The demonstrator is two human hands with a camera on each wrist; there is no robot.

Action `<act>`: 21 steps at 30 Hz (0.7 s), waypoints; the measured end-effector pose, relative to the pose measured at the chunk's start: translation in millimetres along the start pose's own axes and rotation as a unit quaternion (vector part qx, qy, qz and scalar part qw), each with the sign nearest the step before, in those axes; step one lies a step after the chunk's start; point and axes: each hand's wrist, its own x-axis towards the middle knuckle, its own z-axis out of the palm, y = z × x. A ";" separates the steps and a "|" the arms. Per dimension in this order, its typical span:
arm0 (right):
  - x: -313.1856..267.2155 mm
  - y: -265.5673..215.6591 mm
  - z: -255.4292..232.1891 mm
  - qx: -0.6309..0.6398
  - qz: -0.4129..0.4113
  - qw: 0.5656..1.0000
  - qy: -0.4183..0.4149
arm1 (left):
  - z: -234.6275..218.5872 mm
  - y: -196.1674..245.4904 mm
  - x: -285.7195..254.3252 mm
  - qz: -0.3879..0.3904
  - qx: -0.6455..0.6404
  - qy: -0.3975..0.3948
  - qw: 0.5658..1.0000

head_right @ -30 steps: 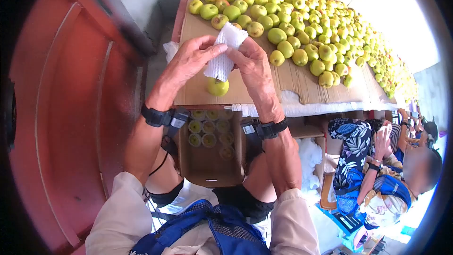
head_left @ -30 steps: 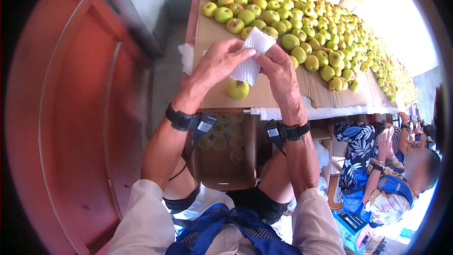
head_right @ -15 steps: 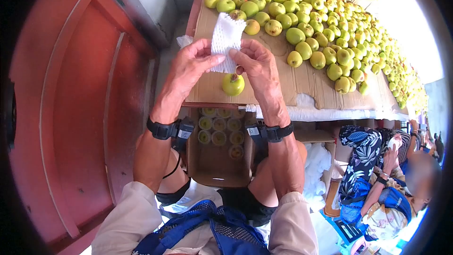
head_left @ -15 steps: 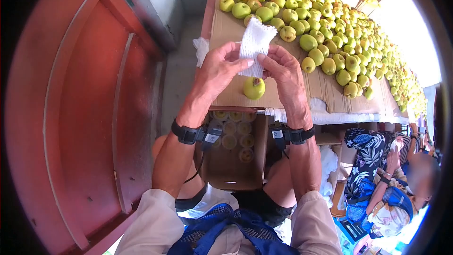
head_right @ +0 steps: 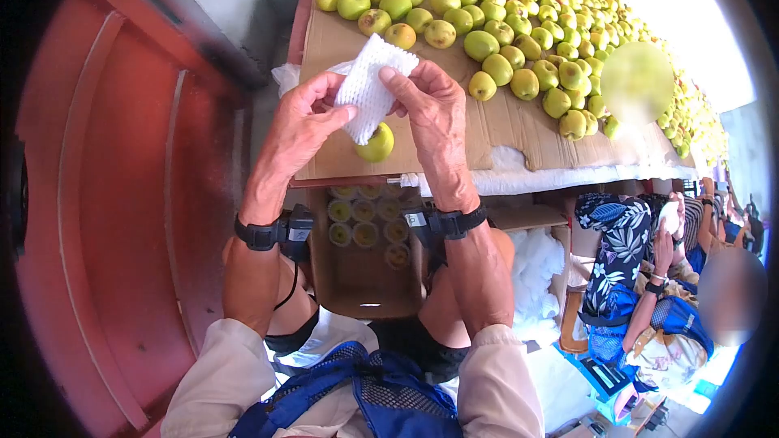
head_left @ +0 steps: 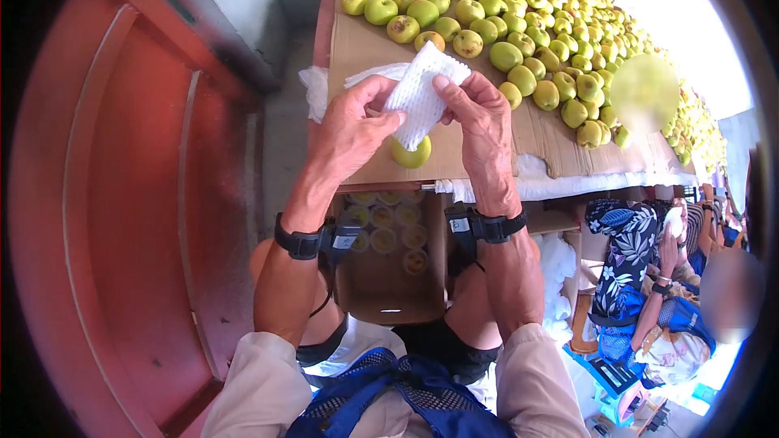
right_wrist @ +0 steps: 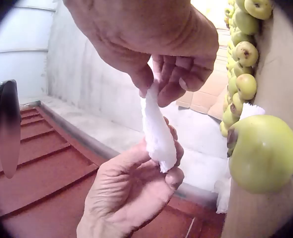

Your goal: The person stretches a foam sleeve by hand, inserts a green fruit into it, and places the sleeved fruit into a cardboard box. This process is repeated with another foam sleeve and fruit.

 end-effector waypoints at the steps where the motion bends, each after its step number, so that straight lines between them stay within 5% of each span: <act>1: 0.0 -0.8 0.4 0.005 0.002 1.000 0.006 | 0.4 0.2 0.4 0.010 -0.005 0.005 1.000; 12: -5.8 -5.7 -0.4 0.041 -0.008 0.999 0.023 | 13.7 8.2 -4.9 0.004 -0.025 0.003 1.000; 21: -15.3 -15.0 -9.7 0.041 0.011 0.996 -0.079 | 12.4 10.1 -5.8 -0.002 -0.016 0.042 0.999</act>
